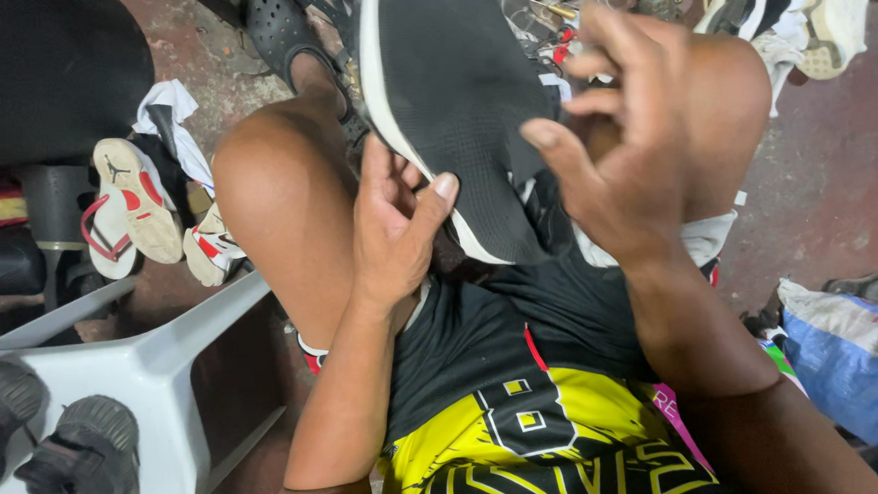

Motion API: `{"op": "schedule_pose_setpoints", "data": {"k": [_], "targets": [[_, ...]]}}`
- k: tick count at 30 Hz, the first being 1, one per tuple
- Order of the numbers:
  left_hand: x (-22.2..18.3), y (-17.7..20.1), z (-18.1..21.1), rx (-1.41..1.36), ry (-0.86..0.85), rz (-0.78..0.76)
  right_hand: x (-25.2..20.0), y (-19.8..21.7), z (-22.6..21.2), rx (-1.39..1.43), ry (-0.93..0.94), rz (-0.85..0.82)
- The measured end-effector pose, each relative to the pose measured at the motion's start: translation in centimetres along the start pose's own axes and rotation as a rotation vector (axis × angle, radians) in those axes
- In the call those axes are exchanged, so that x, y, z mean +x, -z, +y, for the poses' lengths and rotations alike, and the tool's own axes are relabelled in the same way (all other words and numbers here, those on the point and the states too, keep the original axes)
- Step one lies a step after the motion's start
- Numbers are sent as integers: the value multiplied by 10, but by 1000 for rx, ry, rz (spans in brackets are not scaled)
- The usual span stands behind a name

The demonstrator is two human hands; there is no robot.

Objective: The person separates the sole from the upper of a black shoe by hand, pulling the edges apart and using their fingers to loosen the adhesive.

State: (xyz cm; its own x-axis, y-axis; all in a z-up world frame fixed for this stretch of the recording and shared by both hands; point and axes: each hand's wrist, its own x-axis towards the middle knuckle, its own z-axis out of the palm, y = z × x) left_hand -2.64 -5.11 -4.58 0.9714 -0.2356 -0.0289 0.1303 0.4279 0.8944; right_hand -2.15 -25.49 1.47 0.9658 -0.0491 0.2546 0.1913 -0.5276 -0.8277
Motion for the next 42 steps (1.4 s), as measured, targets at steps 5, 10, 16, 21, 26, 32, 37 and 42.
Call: {"op": "schedule_pose_setpoints", "data": {"k": [5, 10, 16, 21, 26, 32, 37, 42], "targets": [[5, 4, -3, 68, -111, 164, -9, 5, -18, -332, 256, -128], [-4, -8, -7, 188, -64, 217, -2, -16, -18, -470, 260, -196], [0, -9, -6, 35, -87, 209, -6, -26, -11, -131, 98, -104], [0, -8, -12, -27, -105, 187, -6, -27, -10, -109, 199, -103], [4, -13, -11, -76, -126, 127, -3, -20, -16, -123, 177, -93], [9, -20, -6, -91, -127, 53, -5, -11, -17, -155, 102, -77], [11, -16, -1, -105, -128, 41, 5, -11, -28, -104, 144, -59], [8, -20, 1, -93, -105, 19, 19, -5, -49, -7, -122, -104]]}}
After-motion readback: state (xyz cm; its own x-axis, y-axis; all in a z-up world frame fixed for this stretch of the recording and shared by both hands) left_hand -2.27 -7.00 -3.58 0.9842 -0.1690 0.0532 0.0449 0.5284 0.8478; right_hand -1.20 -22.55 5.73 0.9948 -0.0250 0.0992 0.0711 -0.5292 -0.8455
